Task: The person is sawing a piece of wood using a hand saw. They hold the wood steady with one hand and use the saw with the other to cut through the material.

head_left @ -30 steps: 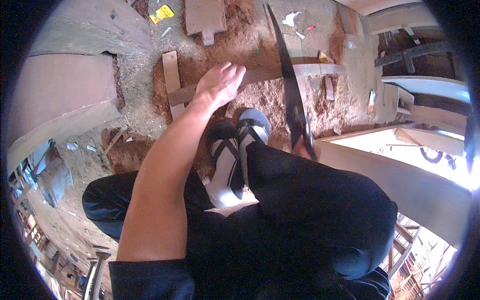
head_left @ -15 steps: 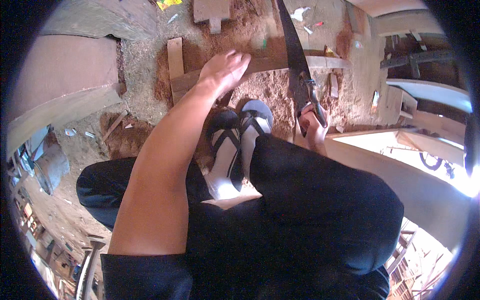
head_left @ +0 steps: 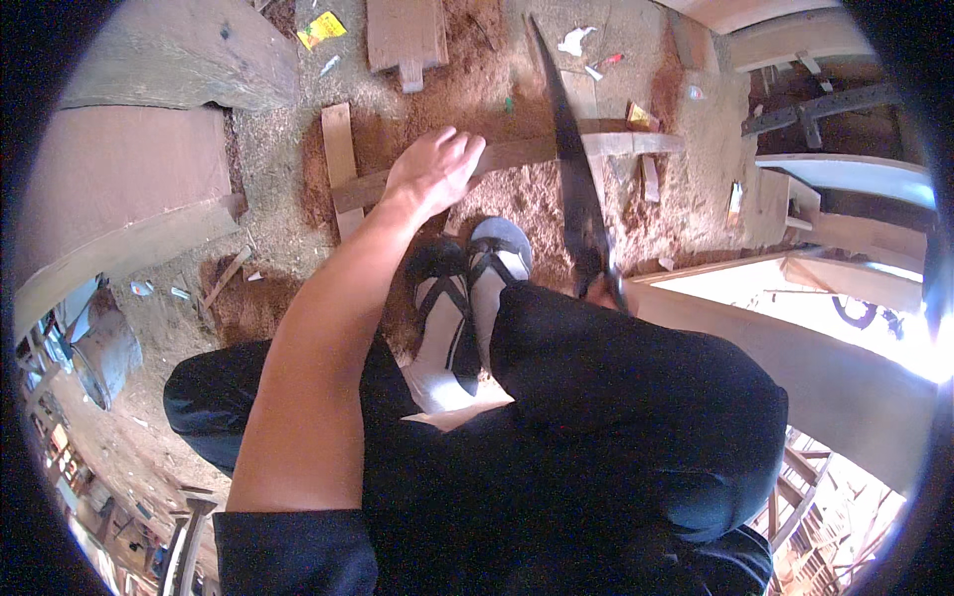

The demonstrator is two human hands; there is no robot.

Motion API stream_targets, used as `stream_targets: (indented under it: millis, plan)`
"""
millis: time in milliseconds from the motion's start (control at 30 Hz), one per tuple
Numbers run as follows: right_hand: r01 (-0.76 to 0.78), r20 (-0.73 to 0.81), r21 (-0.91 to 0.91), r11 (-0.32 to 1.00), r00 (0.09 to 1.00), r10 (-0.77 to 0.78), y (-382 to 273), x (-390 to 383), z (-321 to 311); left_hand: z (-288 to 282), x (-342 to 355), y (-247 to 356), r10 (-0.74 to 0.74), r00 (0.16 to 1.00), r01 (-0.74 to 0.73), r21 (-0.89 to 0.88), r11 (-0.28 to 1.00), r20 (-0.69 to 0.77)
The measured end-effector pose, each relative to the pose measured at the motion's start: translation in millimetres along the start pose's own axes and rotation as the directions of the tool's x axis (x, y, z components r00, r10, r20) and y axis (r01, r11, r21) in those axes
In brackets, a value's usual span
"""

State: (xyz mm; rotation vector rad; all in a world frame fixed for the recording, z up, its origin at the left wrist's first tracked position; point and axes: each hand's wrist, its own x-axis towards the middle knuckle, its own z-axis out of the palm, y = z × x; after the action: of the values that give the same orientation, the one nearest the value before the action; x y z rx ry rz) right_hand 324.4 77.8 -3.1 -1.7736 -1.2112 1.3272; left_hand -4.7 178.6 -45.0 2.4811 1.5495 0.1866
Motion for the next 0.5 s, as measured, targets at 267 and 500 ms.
stream_targets:
  millis: [267, 500]
  plan:
    - [-0.038, 0.165, 0.233, 0.972, 0.986, -0.002, -20.6, 44.9, 2.1, -9.3, 1.4, 5.0, -0.013, 0.998, 0.013, -0.006, 1.0, 0.059]
    - [0.086, -0.085, -0.044, 0.995, 0.992, -0.089, 1.7, -16.7, 7.5, -9.0, 6.5, 5.0, -0.023, 0.994, 0.02, 0.029, 0.999, 0.103]
